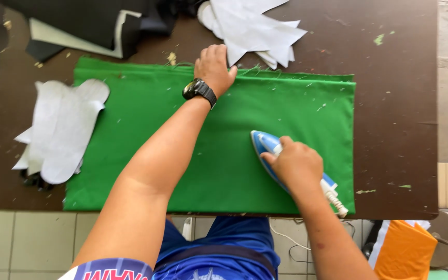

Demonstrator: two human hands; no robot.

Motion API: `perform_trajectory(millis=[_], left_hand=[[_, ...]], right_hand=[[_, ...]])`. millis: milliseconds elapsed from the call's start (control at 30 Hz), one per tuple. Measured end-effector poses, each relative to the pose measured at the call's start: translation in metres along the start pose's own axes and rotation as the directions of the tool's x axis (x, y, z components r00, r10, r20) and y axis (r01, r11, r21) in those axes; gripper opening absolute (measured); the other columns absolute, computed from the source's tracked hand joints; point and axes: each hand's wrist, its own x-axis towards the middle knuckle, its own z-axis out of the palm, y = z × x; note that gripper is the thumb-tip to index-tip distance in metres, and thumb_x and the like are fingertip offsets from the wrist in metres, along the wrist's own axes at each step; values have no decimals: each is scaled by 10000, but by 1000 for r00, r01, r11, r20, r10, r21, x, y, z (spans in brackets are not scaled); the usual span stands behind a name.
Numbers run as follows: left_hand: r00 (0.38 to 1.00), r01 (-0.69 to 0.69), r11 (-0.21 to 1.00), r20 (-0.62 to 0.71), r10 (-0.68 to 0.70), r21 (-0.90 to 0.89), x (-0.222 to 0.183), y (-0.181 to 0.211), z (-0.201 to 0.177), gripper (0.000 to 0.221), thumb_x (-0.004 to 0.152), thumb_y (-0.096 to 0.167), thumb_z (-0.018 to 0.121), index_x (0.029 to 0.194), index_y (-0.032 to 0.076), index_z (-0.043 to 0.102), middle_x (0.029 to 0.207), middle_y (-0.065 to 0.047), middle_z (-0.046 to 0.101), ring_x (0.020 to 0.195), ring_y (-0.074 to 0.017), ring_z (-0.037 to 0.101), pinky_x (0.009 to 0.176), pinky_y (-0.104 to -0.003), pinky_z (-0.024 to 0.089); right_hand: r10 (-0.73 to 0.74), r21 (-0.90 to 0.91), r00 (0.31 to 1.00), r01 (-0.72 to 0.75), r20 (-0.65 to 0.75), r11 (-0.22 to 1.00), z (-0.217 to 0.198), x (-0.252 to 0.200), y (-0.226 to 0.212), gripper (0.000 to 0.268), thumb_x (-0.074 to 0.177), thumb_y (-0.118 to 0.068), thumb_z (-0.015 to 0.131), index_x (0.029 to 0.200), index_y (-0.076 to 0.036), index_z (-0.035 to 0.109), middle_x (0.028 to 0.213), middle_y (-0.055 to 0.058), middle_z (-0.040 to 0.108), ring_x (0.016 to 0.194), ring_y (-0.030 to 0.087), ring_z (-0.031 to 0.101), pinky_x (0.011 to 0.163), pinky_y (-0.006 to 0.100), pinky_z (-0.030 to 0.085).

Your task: The person is ironing small white fabric pattern pieces onto a larger green fabric sheet on a work table.

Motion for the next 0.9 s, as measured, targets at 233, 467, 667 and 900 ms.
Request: perform_trajectory(millis=[233, 467, 667, 900], left_hand=[[957, -291, 936, 57, 286, 200, 41, 0, 38, 422, 731, 307, 833, 1063, 140, 631, 1025, -90, 621, 1015, -320, 629, 757, -478, 555], [827, -326, 843, -303, 473, 427, 52, -17, 52, 117, 760, 290, 696, 807, 202, 634, 745, -3, 570, 713, -228, 638, 524, -378, 493], [834, -245, 876, -371, 409, 415, 8, -15, -35, 120, 809, 313, 661, 905, 243, 645, 911, 23, 582, 810, -194, 624, 585, -340, 488], [947, 246, 635, 42, -319, -732, -214, -23, -170, 173, 931, 19, 583, 1015, 95, 713, 856, -118, 719, 712, -162, 654, 618, -308, 530]], right_hand=[[43, -10, 998, -44, -38, 999, 11, 2, -4, 539, 837, -648, 705, 1174, -231, 639, 929, 99, 733, 902, 382, 758, 789, 503, 610], [-54, 127, 989, 72, -137, 989, 17, 3, 5, 515, 820, -545, 780, 1085, -124, 646, 827, 130, 688, 776, 424, 749, 671, 523, 614], [-93, 146, 980, 120, -176, 982, 14, 2, 5, 496, 807, -515, 793, 1031, -99, 642, 808, 148, 678, 767, 443, 742, 658, 540, 605], [-47, 45, 973, 59, -224, 997, 10, -7, -5, 549, 782, -587, 811, 1011, -96, 719, 837, 195, 736, 838, 445, 757, 721, 567, 604]])
